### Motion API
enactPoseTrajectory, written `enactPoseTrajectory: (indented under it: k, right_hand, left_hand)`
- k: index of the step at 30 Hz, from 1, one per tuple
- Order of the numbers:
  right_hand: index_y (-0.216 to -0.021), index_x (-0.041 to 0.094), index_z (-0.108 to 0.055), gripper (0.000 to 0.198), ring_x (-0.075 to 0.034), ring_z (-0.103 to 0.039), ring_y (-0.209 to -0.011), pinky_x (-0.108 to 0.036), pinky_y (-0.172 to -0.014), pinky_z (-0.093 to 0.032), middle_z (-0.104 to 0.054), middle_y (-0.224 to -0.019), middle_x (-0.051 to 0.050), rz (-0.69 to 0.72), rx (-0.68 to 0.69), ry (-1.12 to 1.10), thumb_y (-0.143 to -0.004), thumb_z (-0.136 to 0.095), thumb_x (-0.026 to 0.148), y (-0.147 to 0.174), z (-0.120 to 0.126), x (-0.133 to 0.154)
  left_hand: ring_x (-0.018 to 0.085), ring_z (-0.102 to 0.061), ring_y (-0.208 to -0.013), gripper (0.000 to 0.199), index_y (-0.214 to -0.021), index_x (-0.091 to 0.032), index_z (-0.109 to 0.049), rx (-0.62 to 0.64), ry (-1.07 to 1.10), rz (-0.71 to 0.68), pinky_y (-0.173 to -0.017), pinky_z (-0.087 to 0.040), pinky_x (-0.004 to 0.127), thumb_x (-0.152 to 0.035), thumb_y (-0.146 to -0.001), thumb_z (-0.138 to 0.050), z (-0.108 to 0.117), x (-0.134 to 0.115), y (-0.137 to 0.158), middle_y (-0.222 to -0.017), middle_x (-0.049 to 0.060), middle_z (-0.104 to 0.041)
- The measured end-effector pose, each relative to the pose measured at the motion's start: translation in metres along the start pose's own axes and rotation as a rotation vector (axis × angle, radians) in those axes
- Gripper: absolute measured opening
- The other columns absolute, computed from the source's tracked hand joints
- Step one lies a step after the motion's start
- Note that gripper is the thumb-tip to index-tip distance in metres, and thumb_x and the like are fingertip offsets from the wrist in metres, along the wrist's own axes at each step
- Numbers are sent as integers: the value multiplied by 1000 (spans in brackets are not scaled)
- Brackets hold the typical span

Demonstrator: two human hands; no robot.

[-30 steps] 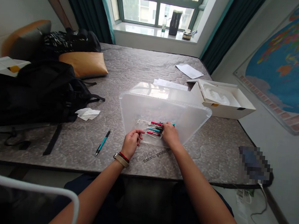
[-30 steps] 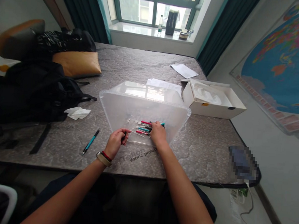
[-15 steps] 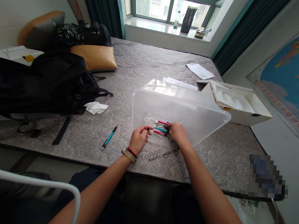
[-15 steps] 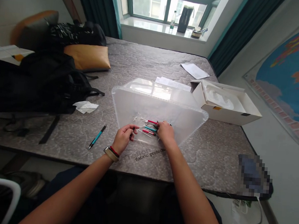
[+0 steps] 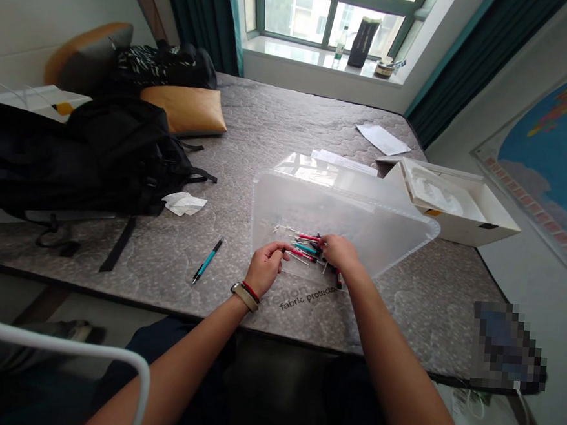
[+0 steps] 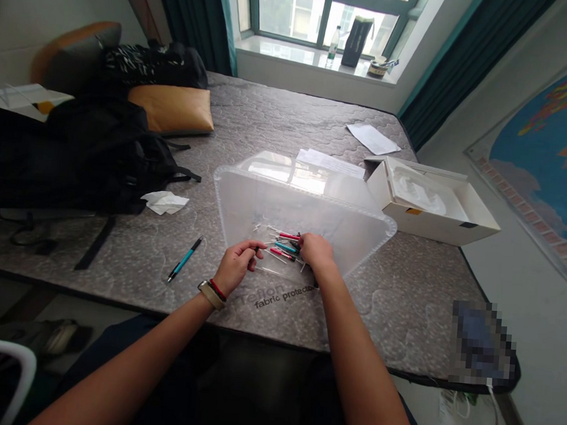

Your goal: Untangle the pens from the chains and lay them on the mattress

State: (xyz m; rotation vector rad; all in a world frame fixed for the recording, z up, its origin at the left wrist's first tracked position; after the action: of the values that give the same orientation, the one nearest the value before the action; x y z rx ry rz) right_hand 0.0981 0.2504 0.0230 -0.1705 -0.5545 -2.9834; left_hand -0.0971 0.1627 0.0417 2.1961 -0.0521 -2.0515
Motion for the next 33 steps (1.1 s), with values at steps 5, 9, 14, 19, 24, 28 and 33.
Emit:
enactPoseTrajectory:
  k: [5, 9, 14, 19, 24, 28, 33]
  right_hand:
    - [-98, 29, -74, 24, -23, -66, -93, -26, -72, -44, -71, -105, -7, 9, -14, 40, -82, -59, 21, -3, -1, -6]
    - [-94, 27, -73, 23, -22, -66, -92, -25, -71, -43, -72, -101, -7, -1, -16, 63, -82, -57, 17, -5, -4, -10]
    - [-92, 25, -71, 15, -22, -65, -91, -25, -70, -43, -71, -100, -7, -20, -93, 37, -84, -59, 23, 2, 3, -12]
    - [-100, 23, -68, 18, -22, -65, -93, -25, -72, -44, -71, -101, -8, -97, -181, 28, -84, -63, 29, 7, 11, -18]
    - [-96, 22, -71, 16, -20, -64, -93, -25, -74, -44, -71, -102, -8, -69, -135, 45, -86, -62, 31, 4, 5, -15]
    - [-99, 24, -72, 18, -20, -64, -96, -25, -75, -44, -70, -107, -7, -29, -145, 48, -88, -59, 30, 2, 3, -11]
    - [-100, 24, -72, 22, -22, -65, -94, -27, -76, -44, -70, -106, -8, -33, -78, 64, -90, -53, 29, -1, -6, -12]
  left_hand:
    - [7, -47, -48, 33, -97, -15, -71, -4, -8, 2, -46, -38, 19, -19, -75, -46, -2, 2, -3, -74, 1, -62]
    - [7, -47, -48, 32, -96, -15, -71, 25, -12, 4, -46, -38, 19, -20, -76, -47, -6, 5, -3, -74, 1, -62]
    - [7, -47, -48, 32, -96, -15, -71, 18, -10, 13, -46, -38, 19, -20, -74, -47, -3, 6, -1, -74, 1, -62]
    - [7, -47, -48, 32, -95, -14, -70, -1, 23, 10, -47, -38, 19, -20, -74, -47, 4, 0, -4, -73, 0, -62]
    - [6, -47, -48, 31, -95, -14, -70, -6, 37, 0, -46, -37, 19, -21, -75, -47, 7, -4, -6, -73, 0, -62]
    - [6, -47, -48, 33, -97, -14, -70, -5, 27, -7, -47, -38, 19, -20, -75, -47, 8, -3, -6, -74, 1, -63]
    - [7, -49, -49, 32, -98, -14, -70, -1, 11, -4, -47, -39, 19, -21, -76, -47, 9, -3, -5, -75, 1, -63]
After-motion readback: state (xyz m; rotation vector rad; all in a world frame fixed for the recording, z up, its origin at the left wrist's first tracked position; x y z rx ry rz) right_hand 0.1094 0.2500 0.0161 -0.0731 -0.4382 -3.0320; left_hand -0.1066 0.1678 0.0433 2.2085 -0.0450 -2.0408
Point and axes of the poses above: each hand's wrist, its own y-axis away from the middle knuckle, its own z-axis out of the back of the hand, x = y × z, the point moved 10 cm from there along -y, towards the middle knuckle
